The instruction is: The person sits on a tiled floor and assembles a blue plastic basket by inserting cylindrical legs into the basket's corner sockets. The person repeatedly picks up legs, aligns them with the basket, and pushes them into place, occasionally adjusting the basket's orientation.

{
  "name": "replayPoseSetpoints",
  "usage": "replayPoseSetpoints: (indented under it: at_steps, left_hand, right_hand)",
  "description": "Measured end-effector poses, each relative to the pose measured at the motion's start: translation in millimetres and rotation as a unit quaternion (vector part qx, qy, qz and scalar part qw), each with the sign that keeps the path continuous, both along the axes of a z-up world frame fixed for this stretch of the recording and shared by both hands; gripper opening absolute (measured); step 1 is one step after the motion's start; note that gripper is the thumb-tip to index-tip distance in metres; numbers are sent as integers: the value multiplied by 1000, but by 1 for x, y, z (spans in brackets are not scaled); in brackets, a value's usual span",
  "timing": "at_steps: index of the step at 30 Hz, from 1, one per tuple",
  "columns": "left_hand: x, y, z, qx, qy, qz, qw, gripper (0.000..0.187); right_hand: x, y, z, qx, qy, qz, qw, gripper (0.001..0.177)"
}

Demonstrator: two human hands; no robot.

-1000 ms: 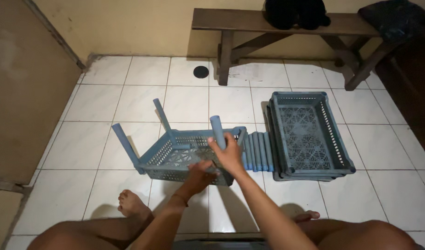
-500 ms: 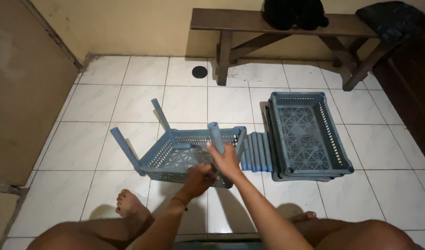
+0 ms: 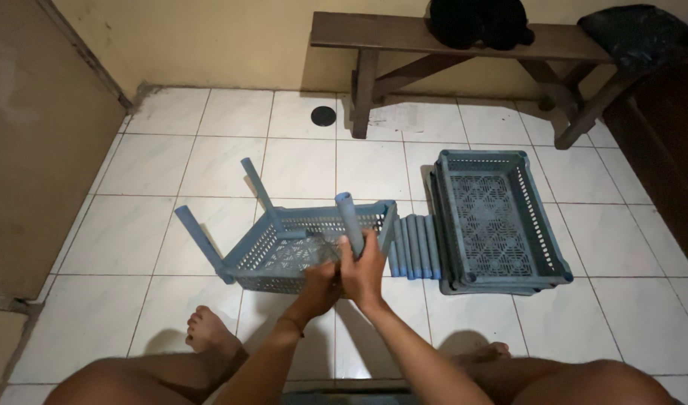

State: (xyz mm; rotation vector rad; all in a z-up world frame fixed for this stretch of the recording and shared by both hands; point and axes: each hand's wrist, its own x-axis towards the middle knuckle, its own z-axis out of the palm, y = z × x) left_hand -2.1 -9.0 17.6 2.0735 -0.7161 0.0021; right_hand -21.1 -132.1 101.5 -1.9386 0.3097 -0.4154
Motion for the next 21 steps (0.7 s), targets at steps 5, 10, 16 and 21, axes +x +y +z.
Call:
replayPoseSetpoints:
  at_steps: [5, 10, 16, 21]
  left_hand:
    - [0, 2, -5, 9, 2, 1, 1000, 13]
    - [-1, 3, -6, 33, 11, -1, 999, 15]
    - [-2, 4, -2, 19, 80, 2, 997, 22]
    - [2, 0, -5, -41, 34, -8, 999, 25]
  right_hand:
    - [2, -3, -10, -14, -20, 32, 999, 35]
    - [22, -23, -30, 15, -5, 110, 994, 40]
    - [33, -43, -36, 137, 102, 268, 948, 42]
    - [37, -31, -18, 21, 51, 192, 980, 45]
